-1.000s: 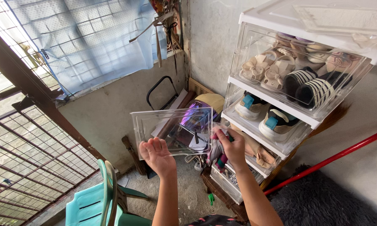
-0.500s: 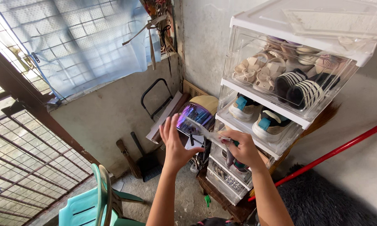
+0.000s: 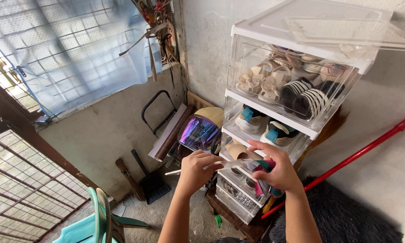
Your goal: The person wipes the exterior of a sneaker and a shoe rack using a cloth, then places the sneaker into a drawer. The person also wipes the clear plastic drawer fronts and the top of the shoe rack.
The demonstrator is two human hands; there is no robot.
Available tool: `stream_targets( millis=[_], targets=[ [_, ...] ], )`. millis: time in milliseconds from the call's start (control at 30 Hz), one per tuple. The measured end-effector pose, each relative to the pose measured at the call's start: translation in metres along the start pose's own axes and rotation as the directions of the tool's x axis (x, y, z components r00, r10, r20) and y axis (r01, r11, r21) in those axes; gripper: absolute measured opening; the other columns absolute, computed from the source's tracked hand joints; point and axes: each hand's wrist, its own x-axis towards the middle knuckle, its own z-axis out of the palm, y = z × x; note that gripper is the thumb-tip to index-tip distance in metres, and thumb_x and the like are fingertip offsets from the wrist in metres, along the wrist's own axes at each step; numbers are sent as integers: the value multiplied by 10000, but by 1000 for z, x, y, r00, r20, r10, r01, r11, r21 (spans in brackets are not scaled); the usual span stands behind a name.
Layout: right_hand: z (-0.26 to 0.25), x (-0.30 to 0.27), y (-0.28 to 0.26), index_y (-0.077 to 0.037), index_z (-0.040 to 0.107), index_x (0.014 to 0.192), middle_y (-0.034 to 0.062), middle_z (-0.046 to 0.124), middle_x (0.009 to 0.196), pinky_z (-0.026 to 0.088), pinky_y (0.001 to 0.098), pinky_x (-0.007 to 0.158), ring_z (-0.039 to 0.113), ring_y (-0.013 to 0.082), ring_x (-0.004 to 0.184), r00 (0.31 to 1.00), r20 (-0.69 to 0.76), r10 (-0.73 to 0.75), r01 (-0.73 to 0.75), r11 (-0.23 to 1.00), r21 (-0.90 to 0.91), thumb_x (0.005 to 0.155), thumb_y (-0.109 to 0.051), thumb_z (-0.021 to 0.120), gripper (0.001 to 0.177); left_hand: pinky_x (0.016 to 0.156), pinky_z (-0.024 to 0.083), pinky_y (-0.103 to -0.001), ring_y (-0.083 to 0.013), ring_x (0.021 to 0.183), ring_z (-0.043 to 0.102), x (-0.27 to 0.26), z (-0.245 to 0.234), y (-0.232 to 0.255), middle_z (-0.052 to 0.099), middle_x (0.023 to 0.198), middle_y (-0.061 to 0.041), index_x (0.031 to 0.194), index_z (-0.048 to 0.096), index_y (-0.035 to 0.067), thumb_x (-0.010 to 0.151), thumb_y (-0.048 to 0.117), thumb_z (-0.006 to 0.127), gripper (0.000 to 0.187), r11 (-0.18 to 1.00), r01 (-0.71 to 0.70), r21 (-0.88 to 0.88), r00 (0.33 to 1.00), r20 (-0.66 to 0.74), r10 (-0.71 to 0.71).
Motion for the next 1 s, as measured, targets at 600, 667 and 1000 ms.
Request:
stream_targets(
  millis=[600,667,1000],
  targets=[
    [19,-21,16,-205,525,1472,-43,697,817,551,189,459,665,49,536,988,73,-133,147,703,-696,740,-526,785,841,641,472,-305,-122,701,584,-1,7,5,728,777,101,852,810,237,733,32,708,258,972,-113,206,984,-109,138],
    [24,-12,14,-220,653,1393,-1,724,894,523,237,383,647,108,456,990,141,21,102,580,-808,670,-453,849,785,623,451,-319,-147,682,568,-1,8,7,700,721,99,840,823,232,711,68,741,224,974,-126,187,987,-71,141],
    [8,-23,26,-65,779,915,31,800,904,609,223,693,766,117,782,970,-202,-135,70,951,-301,875,-69,770,42,676,469,-291,-122,758,576,-1,28,11,747,940,129,951,788,234,741,156,740,229,928,-293,228,950,-41,310]
  ],
)
